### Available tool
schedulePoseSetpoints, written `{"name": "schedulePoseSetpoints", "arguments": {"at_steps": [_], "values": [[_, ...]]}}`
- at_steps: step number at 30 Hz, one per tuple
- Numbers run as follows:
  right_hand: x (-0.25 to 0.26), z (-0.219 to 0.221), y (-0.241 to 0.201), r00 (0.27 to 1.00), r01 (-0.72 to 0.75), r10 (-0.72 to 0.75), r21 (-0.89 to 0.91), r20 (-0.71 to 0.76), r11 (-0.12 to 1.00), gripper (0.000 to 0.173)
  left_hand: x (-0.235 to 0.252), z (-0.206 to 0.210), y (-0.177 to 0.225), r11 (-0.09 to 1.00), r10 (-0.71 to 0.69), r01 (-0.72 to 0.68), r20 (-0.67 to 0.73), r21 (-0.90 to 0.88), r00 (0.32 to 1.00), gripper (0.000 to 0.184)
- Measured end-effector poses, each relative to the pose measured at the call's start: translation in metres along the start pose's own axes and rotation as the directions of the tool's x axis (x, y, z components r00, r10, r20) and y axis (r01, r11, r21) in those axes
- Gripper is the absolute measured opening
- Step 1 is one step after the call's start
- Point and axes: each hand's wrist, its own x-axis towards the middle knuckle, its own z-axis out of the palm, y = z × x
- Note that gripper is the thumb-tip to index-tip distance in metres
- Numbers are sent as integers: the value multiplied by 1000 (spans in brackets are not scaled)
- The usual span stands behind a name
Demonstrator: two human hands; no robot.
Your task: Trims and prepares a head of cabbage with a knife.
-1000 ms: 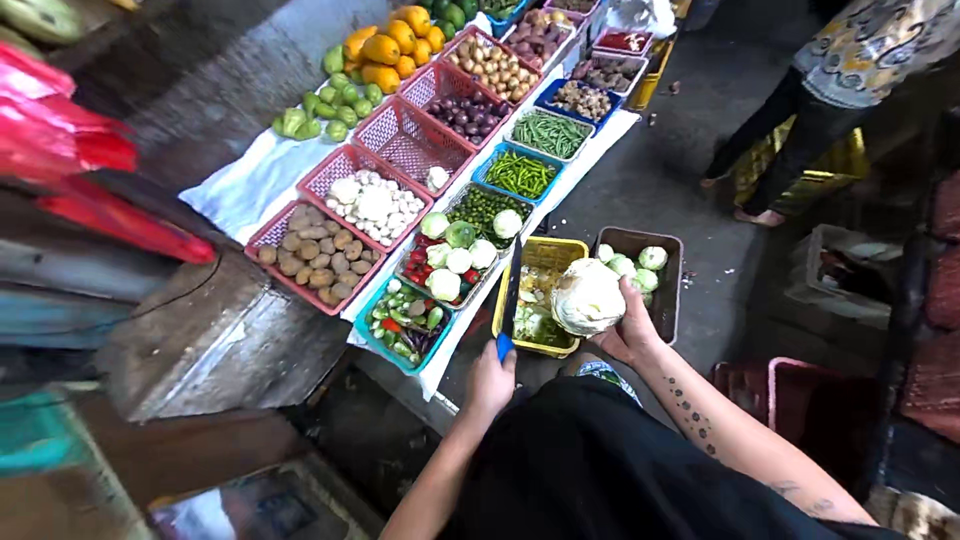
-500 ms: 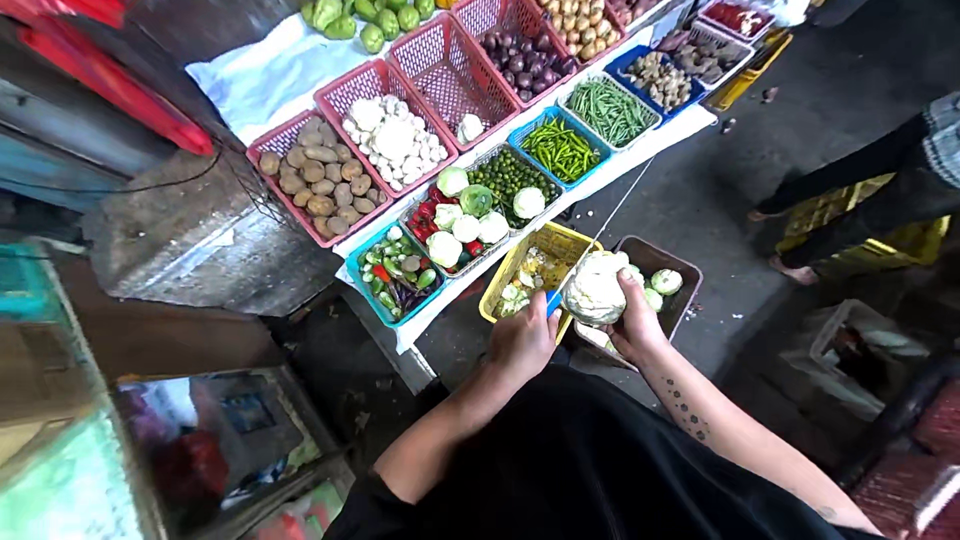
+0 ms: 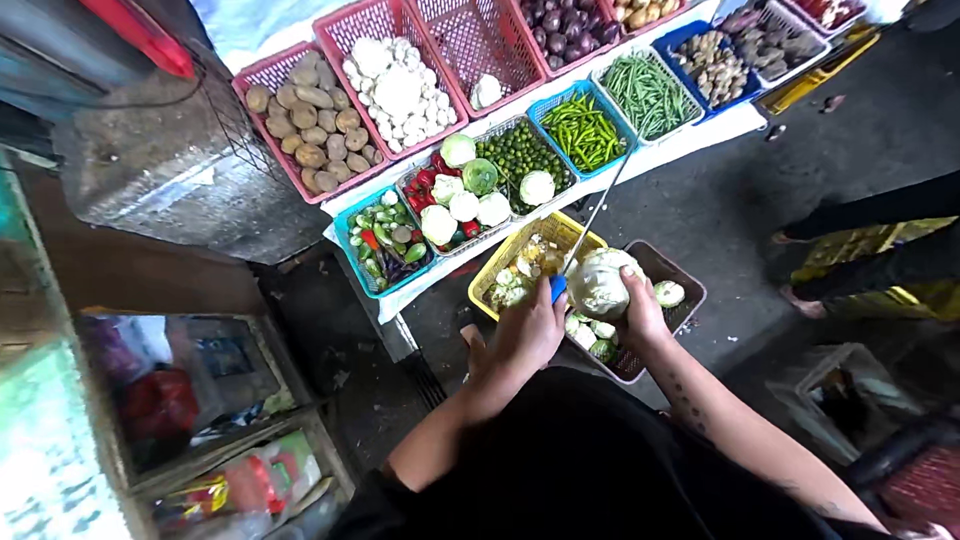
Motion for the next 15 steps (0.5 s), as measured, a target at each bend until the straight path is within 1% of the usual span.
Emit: {"name": "schedulePoseSetpoints", "arguments": {"at_steps": [1, 2, 3, 4, 5, 6, 7, 8, 9, 10, 11, 12, 13, 15], "values": [[1, -2, 2, 1000, -3, 3, 4, 24, 1000, 79, -3, -13, 4, 997, 60, -66, -123, -40, 991, 43], [4, -2, 2, 999, -6, 5, 12, 40, 1000, 78, -4, -25, 8, 985, 137, -160, -273, -64, 952, 41], [7, -1, -1, 999, -3, 3, 12, 52, 1000, 76, -5, -35, 11, 966, 193, -245, -395, -86, 898, 40], [7, -1, -2, 999, -7, 7, 13, 50, 1000, 76, -7, -39, 13, 945, 223, -308, -478, -106, 849, 40], [5, 0, -3, 999, -21, 21, 16, 41, 1000, 75, -8, -36, 13, 931, 233, -344, -523, -124, 820, 41], [4, 2, -4, 999, -31, 30, 20, 35, 999, 76, -7, -26, 8, 928, 225, -345, -525, -142, 821, 42], [4, 5, -6, 999, -30, 29, 28, 29, 999, 77, -2, -10, 0, 942, 202, -303, -476, -144, 856, 42], [3, 9, -7, 999, -24, 23, 37, 21, 999, 77, 5, 9, -10, 970, 160, -213, -345, -118, 925, 41], [3, 13, -9, 1000, -17, 16, 41, 23, 999, 76, 13, 25, -21, 994, 86, -94, -127, -60, 988, 43], [2, 16, -10, 1000, -8, 7, 35, 25, 999, 75, 23, 37, -30, 1000, -3, 3, 92, -6, 996, 47], [2, 16, -9, 1000, -5, 4, 10, 26, 1000, 77, 29, 46, -38, 998, -68, 64, 224, 24, 972, 50], [4, 16, -6, 999, 5, -5, -16, 33, 1000, 78, 33, 48, -42, 995, -96, 87, 270, 46, 958, 51], [8, 17, -7, 999, 26, -24, -27, 41, 999, 78, 36, 41, -39, 995, -96, 85, 253, 53, 963, 51], [8, 16, -4, 996, 41, -42, 9, 80, 999, 81, 33, 20, -29, 999, -53, 53, 148, 3, 988, 49]]}}
